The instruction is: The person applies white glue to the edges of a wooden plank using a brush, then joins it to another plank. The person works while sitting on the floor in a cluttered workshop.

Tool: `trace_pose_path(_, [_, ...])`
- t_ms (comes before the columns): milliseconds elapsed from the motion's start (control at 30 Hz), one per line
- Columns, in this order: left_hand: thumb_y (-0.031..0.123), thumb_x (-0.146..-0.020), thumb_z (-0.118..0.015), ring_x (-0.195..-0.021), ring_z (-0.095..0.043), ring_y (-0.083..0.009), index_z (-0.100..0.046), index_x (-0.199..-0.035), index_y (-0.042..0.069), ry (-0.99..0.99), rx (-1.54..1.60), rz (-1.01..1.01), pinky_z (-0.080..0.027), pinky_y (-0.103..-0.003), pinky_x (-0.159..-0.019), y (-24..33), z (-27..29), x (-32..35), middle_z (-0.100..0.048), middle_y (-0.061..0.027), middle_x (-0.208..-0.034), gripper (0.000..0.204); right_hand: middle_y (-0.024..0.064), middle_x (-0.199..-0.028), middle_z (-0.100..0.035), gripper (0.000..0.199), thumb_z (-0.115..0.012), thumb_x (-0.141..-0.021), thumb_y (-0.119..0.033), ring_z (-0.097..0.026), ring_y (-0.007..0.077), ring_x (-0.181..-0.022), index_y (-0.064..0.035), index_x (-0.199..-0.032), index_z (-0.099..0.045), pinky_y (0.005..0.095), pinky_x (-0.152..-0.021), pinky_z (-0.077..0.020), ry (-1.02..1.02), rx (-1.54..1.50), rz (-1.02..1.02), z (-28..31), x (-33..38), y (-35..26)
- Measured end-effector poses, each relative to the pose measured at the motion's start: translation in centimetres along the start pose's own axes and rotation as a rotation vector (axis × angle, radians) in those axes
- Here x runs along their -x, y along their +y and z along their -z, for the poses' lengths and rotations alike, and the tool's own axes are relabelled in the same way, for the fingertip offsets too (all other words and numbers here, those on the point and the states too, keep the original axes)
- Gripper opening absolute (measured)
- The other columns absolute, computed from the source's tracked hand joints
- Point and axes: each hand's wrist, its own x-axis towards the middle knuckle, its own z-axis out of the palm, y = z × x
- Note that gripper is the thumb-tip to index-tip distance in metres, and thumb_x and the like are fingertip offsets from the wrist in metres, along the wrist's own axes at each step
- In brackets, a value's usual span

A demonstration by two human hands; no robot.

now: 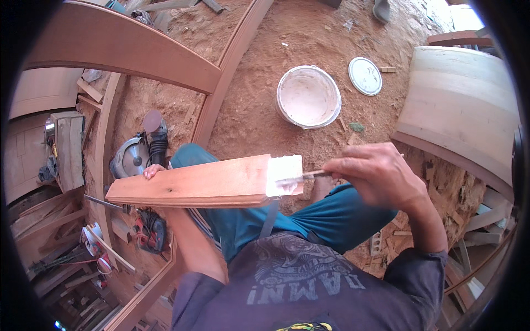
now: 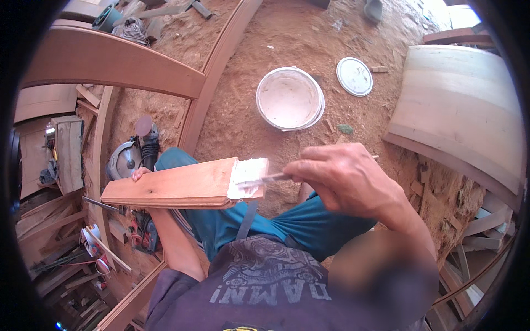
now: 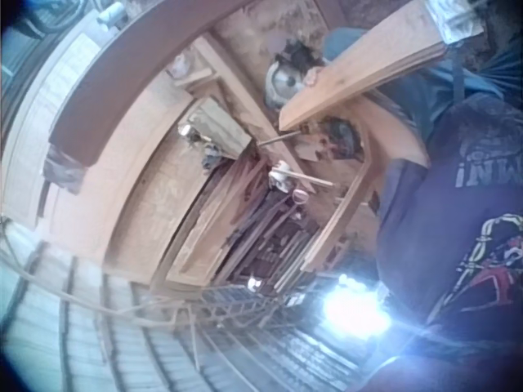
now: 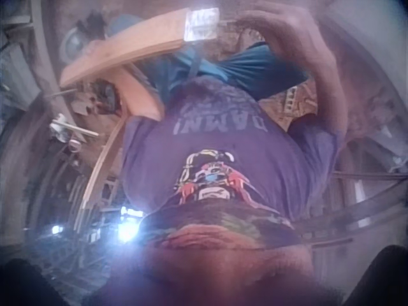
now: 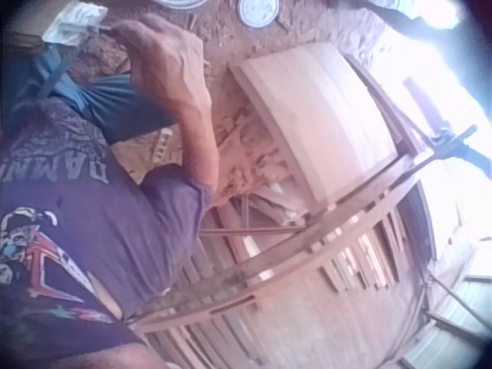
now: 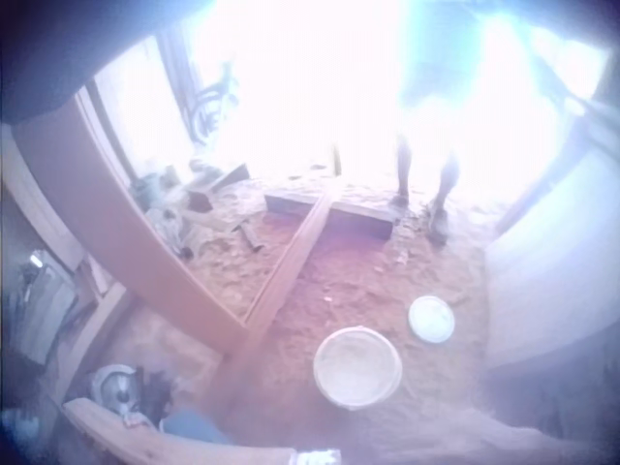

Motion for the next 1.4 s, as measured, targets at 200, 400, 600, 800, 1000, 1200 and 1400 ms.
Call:
trace_pose_path(200, [0.013, -0.106, -0.058, -0.097, -0.062, -0.0255, -0.060, -0.101, 0.003, -0.087, -0.118, 0.026, -0.053, -0.037, -0.100, 4.0, 2.5, -0.8, -0.061, -0.0101, -0.095, 0.012, 0.0141, -0.092, -0.079, 0.023, -0.080, -0.094, 0.001, -0.078, 0.0317, -0.081, -0.0052, -0.115, -0.085, 0.0416, -0.070, -0.0606, 0.138, -0.197, -0.067, 0.1, 1.1, 0.0])
trace_pose_path(400, [0.014, -0.107, -0.058, -0.102, -0.064, -0.0248, -0.062, -0.102, 0.003, -0.293, -0.066, 0.104, -0.053, -0.037, -0.103, 6.3, 5.7, -2.8, -0.063, -0.0098, -0.096, 0.013, 0.0141, -0.103, -0.081, 0.018, -0.077, -0.101, -0.010, -0.078, 0.0367, -0.094, -0.0054, -0.117, -0.082, 0.0479, -0.080, -0.0606, 0.143, 0.172, -0.128, -0.9, -1.9, 2.2])
trace_pose_path(600, [0.017, -0.111, -0.056, -0.096, -0.065, -0.0267, -0.063, -0.104, -0.001, -0.096, -0.099, 0.026, -0.055, -0.038, -0.099, 2.6, 1.8, 0.0, -0.064, -0.0131, -0.095, 0.021, 0.0134, -0.101, -0.079, 0.023, -0.077, -0.097, -0.010, -0.078, 0.0361, -0.092, -0.0069, -0.119, -0.082, 0.0481, -0.078, -0.0610, -0.029, 0.103, -0.047, -0.5, -2.2, 0.0])
trace_pose_path(800, [0.017, -0.111, -0.056, -0.094, -0.064, -0.0268, -0.062, -0.105, -0.001, -0.088, -0.084, -0.045, -0.054, -0.038, -0.098, 3.3, 1.8, -0.6, -0.064, -0.0117, -0.096, 0.019, 0.0153, -0.098, -0.081, 0.020, -0.077, -0.099, -0.004, -0.080, 0.0347, -0.091, -0.0058, -0.118, -0.083, 0.0447, -0.079, -0.0618, 0.027, -0.356, -0.032, 0.7, -0.4, 0.3])
trace_pose_path(1000, [0.014, -0.111, -0.053, -0.093, -0.064, -0.0271, -0.062, -0.103, 0.000, -0.077, -0.045, -0.008, -0.053, -0.039, -0.096, 3.3, 3.6, -1.3, -0.065, -0.0115, -0.094, 0.019, 0.0156, -0.095, -0.082, 0.016, -0.082, -0.098, -0.007, -0.081, 0.0313, -0.087, -0.0040, -0.113, -0.084, 0.0427, -0.077, -0.0609, 0.100, -0.220, -0.039, 0.2, -1.8, 2.8])
trace_pose_path(1200, [0.014, -0.102, -0.068, -0.096, -0.065, -0.0271, -0.064, -0.103, 0.000, -0.050, -0.048, 0.081, -0.056, -0.040, -0.098, 5.2, 4.3, -0.9, -0.065, -0.0126, -0.100, 0.015, 0.0196, -0.096, -0.080, 0.017, -0.080, -0.102, -0.016, -0.078, 0.0343, -0.080, -0.0030, -0.112, -0.084, 0.0431, -0.075, -0.0597, 0.229, -0.251, -0.114, -1.5, -4.4, 5.8])
trace_pose_path(1400, [0.055, -0.100, -0.082, -0.120, -0.069, -0.0299, -0.069, -0.130, 0.006, 0.153, -0.534, -0.294, -0.053, -0.052, -0.114, 1.2, -2.4, 2.7, -0.072, -0.0130, -0.128, 0.058, 0.0040, -0.092, -0.080, 0.018, -0.072, -0.112, -0.008, -0.068, 0.0063, -0.076, 0.0009, -0.127, -0.078, 0.0246, -0.066, -0.0550, 0.451, -0.593, -0.403, -2.1, -1.4, 6.4])
